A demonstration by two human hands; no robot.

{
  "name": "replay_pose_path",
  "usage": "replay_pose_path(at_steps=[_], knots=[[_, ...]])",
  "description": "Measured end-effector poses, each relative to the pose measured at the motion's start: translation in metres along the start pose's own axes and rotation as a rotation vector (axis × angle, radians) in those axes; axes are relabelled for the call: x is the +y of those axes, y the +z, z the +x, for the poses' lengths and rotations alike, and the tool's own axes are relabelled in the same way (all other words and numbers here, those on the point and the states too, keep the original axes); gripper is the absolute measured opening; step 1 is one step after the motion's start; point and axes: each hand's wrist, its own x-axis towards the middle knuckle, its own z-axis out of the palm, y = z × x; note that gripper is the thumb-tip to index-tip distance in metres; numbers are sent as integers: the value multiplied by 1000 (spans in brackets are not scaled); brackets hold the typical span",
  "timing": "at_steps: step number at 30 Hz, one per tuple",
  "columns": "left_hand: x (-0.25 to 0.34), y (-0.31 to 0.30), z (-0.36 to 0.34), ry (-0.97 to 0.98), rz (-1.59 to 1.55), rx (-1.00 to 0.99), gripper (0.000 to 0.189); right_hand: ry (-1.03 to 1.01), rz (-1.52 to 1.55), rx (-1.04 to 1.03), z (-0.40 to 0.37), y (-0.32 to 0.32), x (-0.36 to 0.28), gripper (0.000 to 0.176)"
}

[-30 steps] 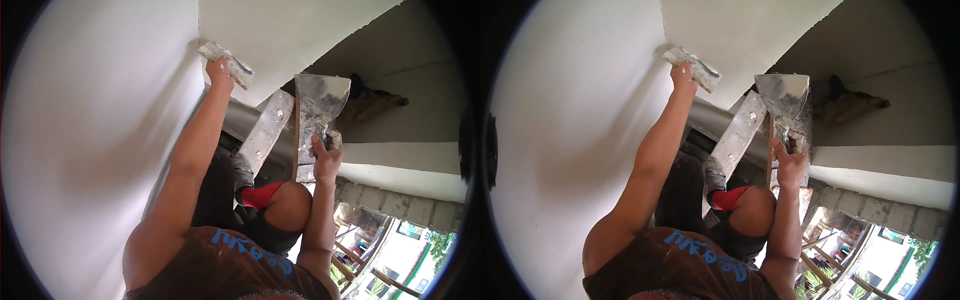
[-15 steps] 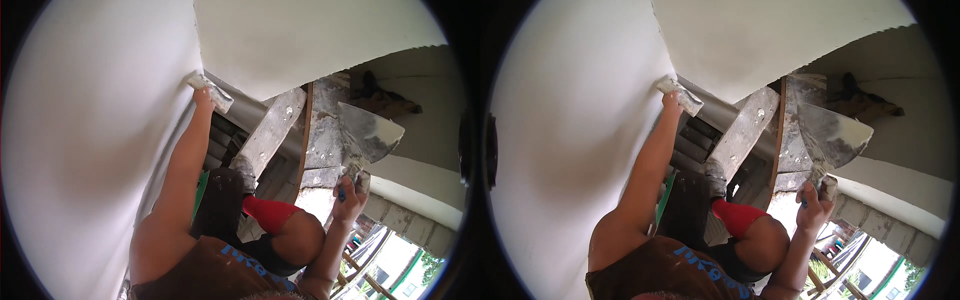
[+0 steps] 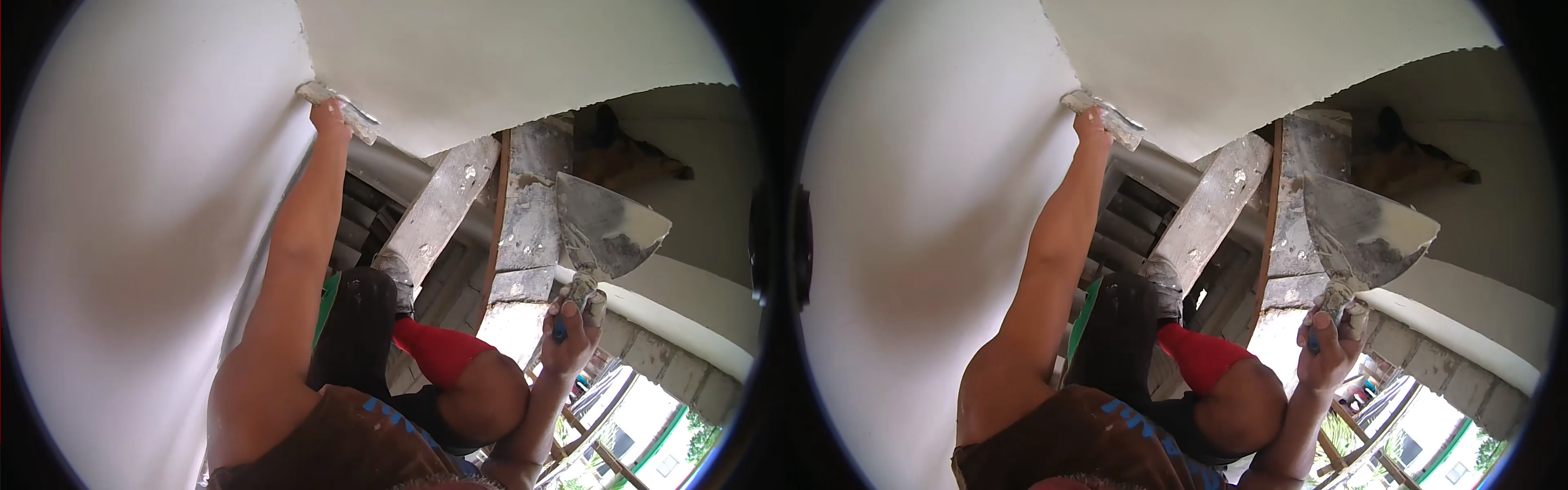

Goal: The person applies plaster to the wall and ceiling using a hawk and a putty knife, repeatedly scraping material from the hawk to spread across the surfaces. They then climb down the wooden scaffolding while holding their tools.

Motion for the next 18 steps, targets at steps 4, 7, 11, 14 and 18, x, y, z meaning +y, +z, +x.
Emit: replay_pose_path(at_steps=[4, 7, 11, 14, 18], knots=[[27, 28, -30, 85, -24, -88, 33, -21, 92, -75, -5, 13, -4, 32], [54, 52, -66, 136, -34, -130, 33, -58, 136, -112, -12, 23, -9, 30], [92, 88, -121, 204, 37, -188, 38, -68, 54, -153, -12, 28, -9, 25], [114, 110, -151, 231, -9, -169, 41, -108, 75, -166, -15, 35, -9, 22], [148, 134, -230, 312, 140, -177, 36, -150, 56, -195, -18, 37, -11, 20]])
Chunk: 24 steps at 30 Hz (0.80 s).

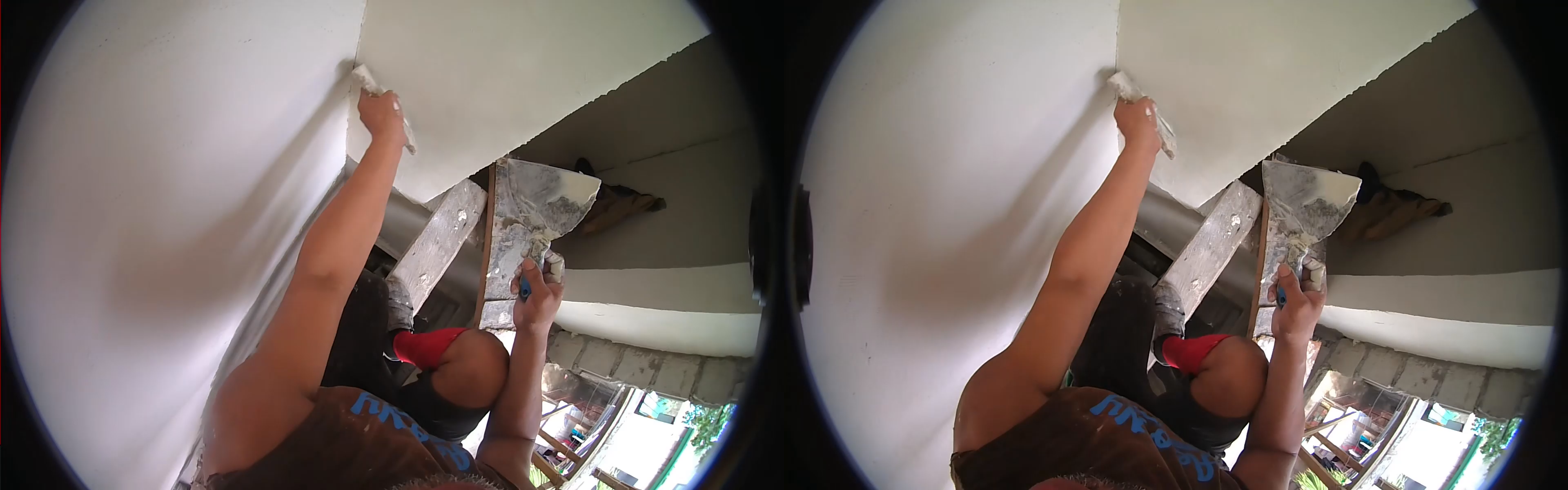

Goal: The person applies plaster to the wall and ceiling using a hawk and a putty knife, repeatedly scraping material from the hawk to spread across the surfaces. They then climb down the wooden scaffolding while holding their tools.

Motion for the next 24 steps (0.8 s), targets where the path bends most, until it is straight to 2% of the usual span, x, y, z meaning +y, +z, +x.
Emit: replay_pose_path(at_steps=[1, 3, 4, 6, 7, 9, 10, 11, 14, 15, 17, 20, 22, 24], knots=[[-7, -2, -5, -2, -6, 8, 36, 18, 4, 27, -2, 2, -1, 20], [-18, -7, -5, 194, 87, -155, 42, 37, 1, 41, -2, 6, -1, 20], [-14, -17, -18, 196, 78, -146, 42, 17, -30, 58, -2, 5, 2, 20], [-9, -39, -54, 480, 357, -209, 57, -9, -71, 87, 2, 0, 0, 21], [-23, -46, -42, 473, 356, -212, 57, -8, -73, 90, 3, -2, 1, 21], [-65, -70, -8, 769, 322, -75, 59, -9, -77, 97, 4, -7, 5, 21], [-75, -79, 6, 606, 380, -69, 59, 39, -51, 139, 4, -12, 8, 23], [-87, -84, 22, 601, 378, -69, 59, 85, -24, 180, 6, -18, 12, 25], [-109, -84, 55, 818, 456, -16, 63, 76, -21, 187, 8, -25, 16, 26], [-111, -80, 60, 810, 462, -23, 63, 75, -25, 194, 7, -23, 13, 26], [-110, -75, 70, 927, 614, 0, 63, 102, -21, 207, 6, -23, 11, 28], [-111, -73, 86, 870, 692, -27, 67, 97, -46, 177, 8, -23, 11, 31], [-113, -69, 90, 864, 745, -13, 68, 73, -74, 180, 10, -23, 12, 23], [-118, -62, 90, 792, 803, -51, 72, 70, -62, 182, 11, -26, 15, 23]])
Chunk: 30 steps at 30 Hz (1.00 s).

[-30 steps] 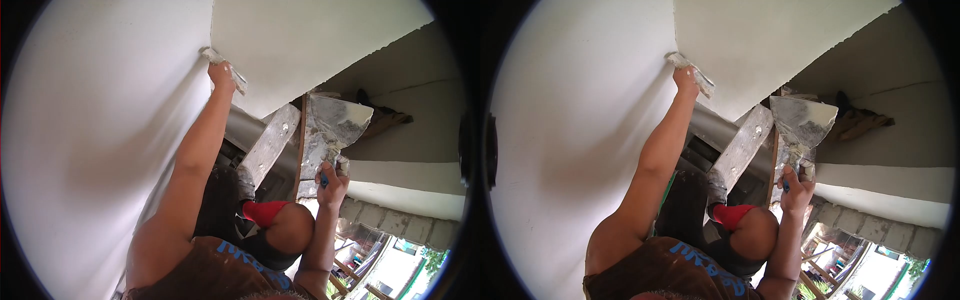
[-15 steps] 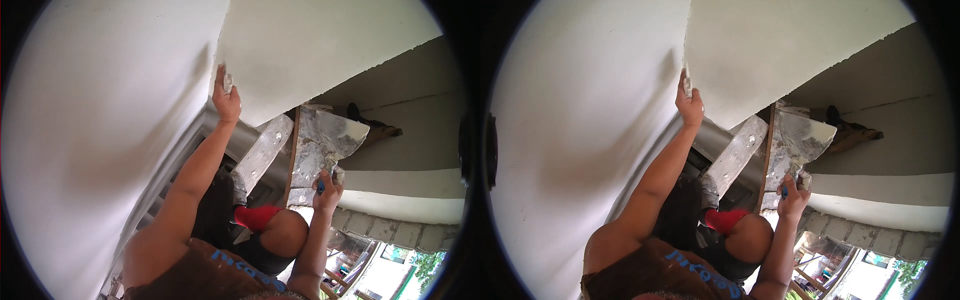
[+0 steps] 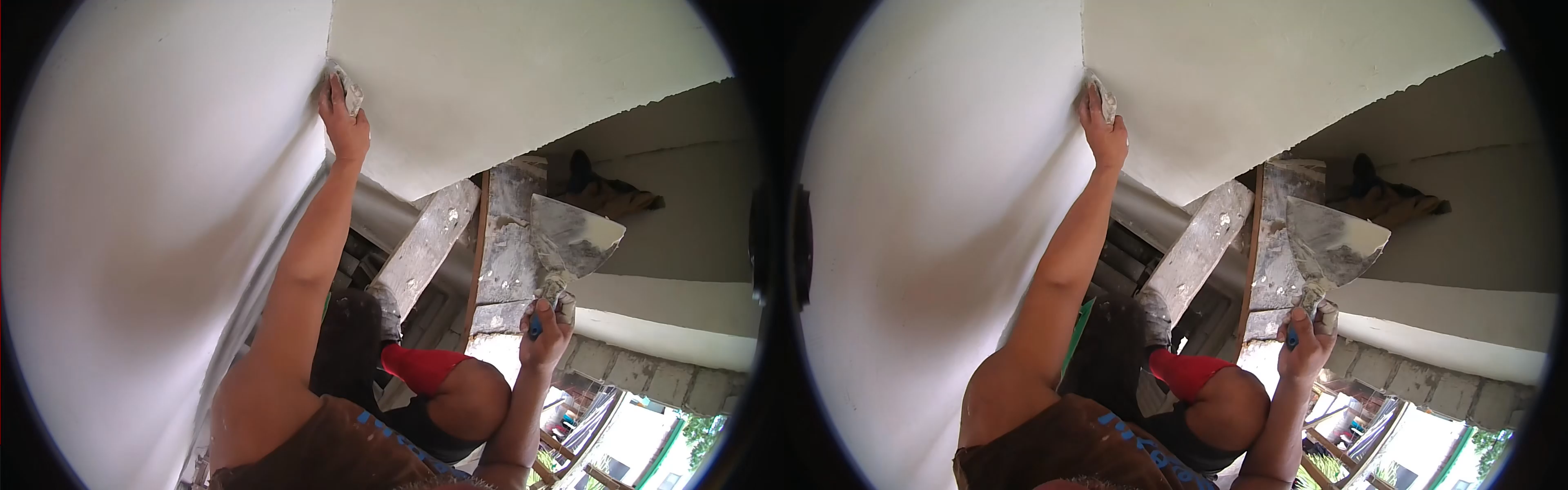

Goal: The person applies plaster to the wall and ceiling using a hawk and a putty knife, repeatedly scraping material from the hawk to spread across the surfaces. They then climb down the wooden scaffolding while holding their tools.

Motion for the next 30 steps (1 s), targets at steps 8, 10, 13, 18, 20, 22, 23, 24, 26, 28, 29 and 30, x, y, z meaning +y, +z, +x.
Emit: replay_pose_path(at_steps=[8, 10, 13, 18, 20, 22, 23, 24, 26, 28, 29, 30], knots=[[-13, 5, -6, -52, -263, -11, 74, 29, 69, -9, 10, -10, 5, 29], [-3, -10, -21, -86, -240, -55, 70, 45, 107, -30, 8, -9, 7, 29], [13, -48, -85, 19, -263, -138, 70, 73, 137, -69, 4, -2, 7, 30], [-15, -64, -91, -154, -245, 12, 62, 39, -18, -127, 7, 1, -11, 33], [-45, -56, -68, -15, -71, 74, 64, 44, -53, -92, 8, -2, -10, 31], [-66, -49, -52, 41, 0, 82, 65, 59, -39, -71, 9, -4, -8, 30], [-77, -43, -50, 11, 4, 50, 67, 70, -28, -50, 8, -6, -7, 28], [-87, -36, -52, -25, 9, 13, 68, 71, -38, -19, 8, -8, -4, 27], [-99, -25, -54, -56, 6, -13, 69, 63, -49, -16, 7, -12, 0, 28], [-112, -10, -56, -53, 65, -39, 72, 53, -75, -8, 6, -19, 1, 32], [-116, -2, -55, -59, 61, -48, 72, 55, -82, 0, 7, -21, 2, 32], [-115, 2, -53, -19, 46, -38, 73, 42, -85, -22, 7, -24, 2, 32]])
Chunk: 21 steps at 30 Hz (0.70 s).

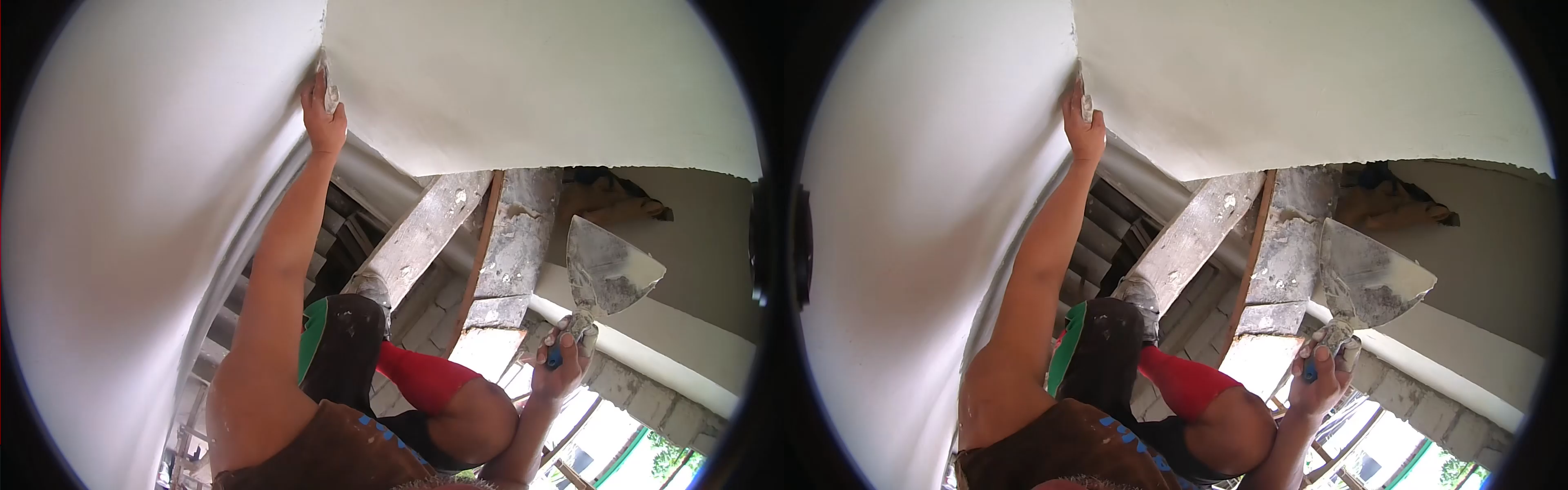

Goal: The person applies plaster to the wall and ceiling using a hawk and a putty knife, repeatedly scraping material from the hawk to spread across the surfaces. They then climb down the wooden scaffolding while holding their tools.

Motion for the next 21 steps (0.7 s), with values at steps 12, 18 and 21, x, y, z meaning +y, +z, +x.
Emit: replay_pose_path(at_steps=[12, 18, 21], knots=[[21, -22, -119, 75, -367, -455, 59, -72, 94, -86, -2, 13, 3, 39], [-34, -31, -56, -169, -223, -25, 64, -85, -54, -127, -1, 11, -1, 40], [-46, -16, -36, -17, -48, -27, 65, -66, -51, -51, -1, 5, -1, 40]])
